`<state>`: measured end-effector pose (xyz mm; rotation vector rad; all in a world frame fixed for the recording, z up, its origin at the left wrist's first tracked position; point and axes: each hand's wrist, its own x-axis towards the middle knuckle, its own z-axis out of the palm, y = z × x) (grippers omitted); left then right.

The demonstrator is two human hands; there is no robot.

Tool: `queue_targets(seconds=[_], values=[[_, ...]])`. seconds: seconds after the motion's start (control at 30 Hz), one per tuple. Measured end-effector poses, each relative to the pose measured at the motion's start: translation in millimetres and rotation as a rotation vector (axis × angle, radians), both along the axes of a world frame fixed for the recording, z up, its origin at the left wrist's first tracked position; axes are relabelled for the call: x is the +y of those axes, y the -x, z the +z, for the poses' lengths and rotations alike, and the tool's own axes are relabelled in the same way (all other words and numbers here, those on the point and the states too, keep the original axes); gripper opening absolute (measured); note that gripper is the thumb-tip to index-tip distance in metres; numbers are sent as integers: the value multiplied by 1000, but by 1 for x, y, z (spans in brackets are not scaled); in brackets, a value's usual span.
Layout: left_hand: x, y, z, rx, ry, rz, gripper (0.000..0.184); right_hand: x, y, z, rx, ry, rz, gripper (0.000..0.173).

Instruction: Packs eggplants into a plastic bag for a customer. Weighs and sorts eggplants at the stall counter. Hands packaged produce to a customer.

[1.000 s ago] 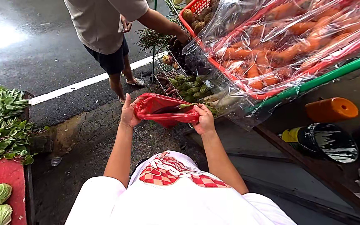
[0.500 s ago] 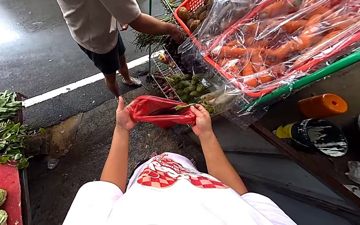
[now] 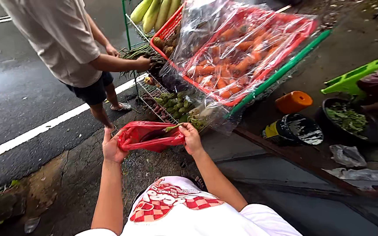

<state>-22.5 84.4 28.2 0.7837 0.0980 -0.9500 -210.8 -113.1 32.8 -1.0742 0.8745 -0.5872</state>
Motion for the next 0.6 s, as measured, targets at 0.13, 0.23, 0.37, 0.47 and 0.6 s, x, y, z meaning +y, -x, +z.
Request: queue_targets(seconds=[0.13,0.23,0.37,0.47,0.6], values=[[-1,0,0,-1,1,5,97,1,0,0,-9,16,-5,15],[-3,-1,1,32,-37,17,95,0,-1,3,-6,-11,-13,15],[2,-6,-13,77,-77,13,98,0,-5,0,-7,-67,-12,12],[5,-8,-21,134,-81,24,96,3,-5,-2,-8,-82,-3,13],[5,-11,-18,188,-126,54,93,6,-9,3,4,-75,-1,13]])
